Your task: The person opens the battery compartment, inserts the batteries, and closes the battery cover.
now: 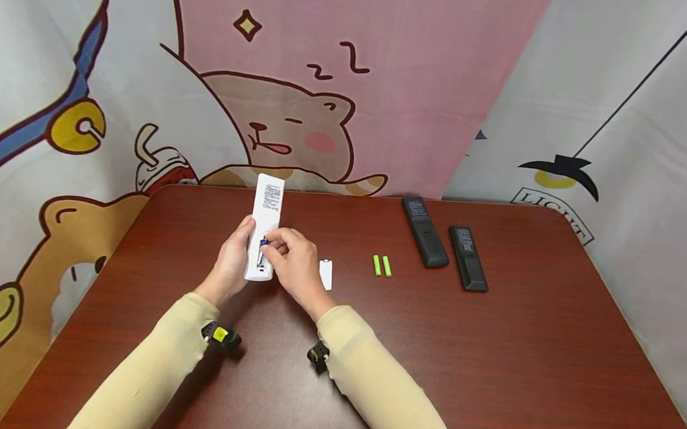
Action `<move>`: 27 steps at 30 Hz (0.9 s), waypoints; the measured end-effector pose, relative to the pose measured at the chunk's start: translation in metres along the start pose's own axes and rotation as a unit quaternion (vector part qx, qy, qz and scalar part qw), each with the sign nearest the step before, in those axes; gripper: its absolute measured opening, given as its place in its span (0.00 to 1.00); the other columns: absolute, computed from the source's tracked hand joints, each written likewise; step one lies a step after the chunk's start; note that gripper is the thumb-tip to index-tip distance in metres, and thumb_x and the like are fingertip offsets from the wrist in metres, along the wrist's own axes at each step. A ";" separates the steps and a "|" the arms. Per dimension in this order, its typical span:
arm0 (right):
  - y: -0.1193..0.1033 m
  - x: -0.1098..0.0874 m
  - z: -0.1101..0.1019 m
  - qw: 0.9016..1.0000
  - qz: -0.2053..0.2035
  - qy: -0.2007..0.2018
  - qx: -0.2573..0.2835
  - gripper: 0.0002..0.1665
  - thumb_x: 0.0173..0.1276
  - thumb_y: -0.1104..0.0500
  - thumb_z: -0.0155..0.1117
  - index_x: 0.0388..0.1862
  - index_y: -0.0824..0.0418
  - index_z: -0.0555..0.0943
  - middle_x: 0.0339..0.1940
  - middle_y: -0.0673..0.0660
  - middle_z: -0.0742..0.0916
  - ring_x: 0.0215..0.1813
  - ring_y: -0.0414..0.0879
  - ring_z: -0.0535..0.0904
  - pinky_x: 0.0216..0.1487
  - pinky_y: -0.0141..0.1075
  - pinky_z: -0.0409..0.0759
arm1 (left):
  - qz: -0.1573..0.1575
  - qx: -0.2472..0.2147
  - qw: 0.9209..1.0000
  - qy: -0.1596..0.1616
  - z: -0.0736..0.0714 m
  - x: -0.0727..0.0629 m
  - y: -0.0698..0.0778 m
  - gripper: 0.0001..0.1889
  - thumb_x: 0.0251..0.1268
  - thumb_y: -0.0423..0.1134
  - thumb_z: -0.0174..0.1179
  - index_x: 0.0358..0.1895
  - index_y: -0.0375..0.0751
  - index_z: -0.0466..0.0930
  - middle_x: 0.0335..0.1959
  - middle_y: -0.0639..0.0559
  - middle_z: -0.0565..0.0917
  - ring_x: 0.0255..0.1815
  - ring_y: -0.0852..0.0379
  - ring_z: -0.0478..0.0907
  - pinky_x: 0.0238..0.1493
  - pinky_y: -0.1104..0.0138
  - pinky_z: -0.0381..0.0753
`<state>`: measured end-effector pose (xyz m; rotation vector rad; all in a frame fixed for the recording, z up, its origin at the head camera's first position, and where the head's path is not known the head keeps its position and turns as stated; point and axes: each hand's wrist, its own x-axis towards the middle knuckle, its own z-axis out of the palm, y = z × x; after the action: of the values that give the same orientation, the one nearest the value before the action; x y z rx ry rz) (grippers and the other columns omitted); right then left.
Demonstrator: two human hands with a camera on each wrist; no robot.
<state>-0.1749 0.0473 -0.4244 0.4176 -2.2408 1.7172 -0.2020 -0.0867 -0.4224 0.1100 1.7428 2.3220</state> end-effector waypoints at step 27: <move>0.002 -0.005 0.002 0.998 -0.059 0.002 -0.037 0.14 0.63 0.69 0.75 0.48 0.68 0.88 0.35 0.61 0.84 0.35 0.52 0.85 0.38 0.31 0.83 | 0.004 -0.014 1.000 0.009 0.001 0.000 0.005 0.19 0.86 0.45 0.29 0.64 0.40 0.63 0.36 0.52 0.79 0.33 0.60 0.78 0.36 0.67 0.78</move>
<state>-0.1710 0.0466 -0.4288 0.5191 -2.2221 1.5700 -0.2025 -0.0874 -0.4172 0.0907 1.7212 2.3583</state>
